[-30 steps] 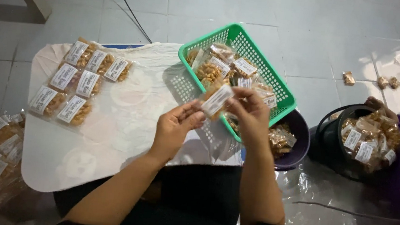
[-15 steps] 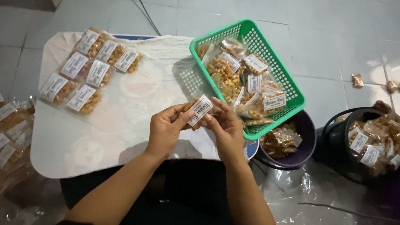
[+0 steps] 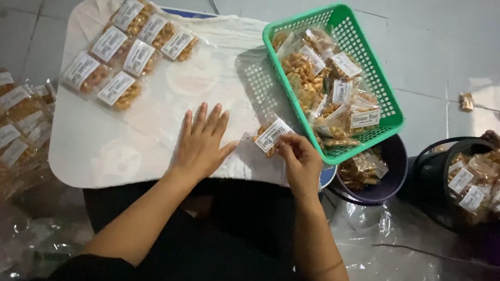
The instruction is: Inspecting, organizing, and packaging small plastic bags of snacks into a basket.
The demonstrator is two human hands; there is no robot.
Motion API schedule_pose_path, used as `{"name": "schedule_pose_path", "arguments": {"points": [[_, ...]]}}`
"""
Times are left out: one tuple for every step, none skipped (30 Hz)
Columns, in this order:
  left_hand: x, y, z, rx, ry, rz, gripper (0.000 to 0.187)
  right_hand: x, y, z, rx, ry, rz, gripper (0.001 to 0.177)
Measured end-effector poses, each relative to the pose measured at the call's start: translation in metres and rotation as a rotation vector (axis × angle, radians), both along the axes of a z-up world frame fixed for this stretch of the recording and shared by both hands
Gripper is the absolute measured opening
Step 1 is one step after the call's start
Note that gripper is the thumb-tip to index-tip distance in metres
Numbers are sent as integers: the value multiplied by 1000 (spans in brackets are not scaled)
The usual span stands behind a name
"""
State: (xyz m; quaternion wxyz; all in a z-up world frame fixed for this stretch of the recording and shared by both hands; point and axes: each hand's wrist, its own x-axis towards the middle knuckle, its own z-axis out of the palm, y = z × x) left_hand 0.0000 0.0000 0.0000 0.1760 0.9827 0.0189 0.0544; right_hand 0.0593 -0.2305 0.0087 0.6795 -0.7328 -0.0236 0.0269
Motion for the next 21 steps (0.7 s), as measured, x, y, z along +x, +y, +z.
{"name": "schedule_pose_path", "arguments": {"points": [[-1, 0, 2, -3, 4, 2, 72, -2, 1, 1, -3, 4, 2, 16], [-2, 0, 4, 16, 0, -2, 67, -4, 2, 1, -30, 14, 13, 16], [-2, 0, 6, 35, -5, -7, 62, -6, 3, 2, -57, 23, 23, 16], [-1, -1, 7, 33, -3, -6, 62, -5, 3, 1, -59, 25, 24, 16], [-2, -1, 7, 51, -39, -3, 56, -5, 4, -1, -68, 25, 27, 16], [-2, 0, 8, 70, -74, 0, 51, -4, 5, -3, -76, 25, 31, 17], [-1, 1, 6, 70, -72, 2, 51, -4, 7, -2, -76, 26, 33, 17], [0, 2, 4, 56, -59, 0, 51, -4, 9, -1, -87, 20, 38, 16], [0, 2, 2, 43, -46, -2, 51, -4, 11, 0, -98, 14, 43, 15], [0, 3, 2, 43, -44, 0, 51, -4, 14, 0, -98, 16, 45, 15], [1, 4, 3, 3, -31, 5, 51, -3, 17, 0, -95, 25, 60, 15], [1, 5, 3, -37, -17, 10, 51, -2, 20, 0, -92, 34, 74, 16], [3, 6, 1, -37, -17, 10, 51, -1, 23, -2, -92, 34, 75, 16], [4, 8, -2, -63, -10, 13, 52, 0, 27, -4, -86, 35, 92, 16], [5, 9, -5, -89, -3, 15, 52, 0, 30, -6, -80, 37, 108, 17], [6, 10, -6, -89, -1, 15, 52, 1, 34, -9, -80, 39, 107, 17], [6, 11, -7, -119, 0, 13, 52, 3, 38, -13, -119, 3, 134, 17], [7, 12, -8, -150, 2, 11, 52, 5, 43, -16, -159, -32, 160, 17], [7, 12, -2, -151, 2, 12, 52, 2, 46, -1, -159, -31, 162, 17], [7, 12, 4, -185, 23, 13, 52, 0, 50, 14, -307, -111, 219, 23], [7, 13, 10, -217, 44, 18, 51, -2, 55, 29, -454, -193, 278, 28]]}}
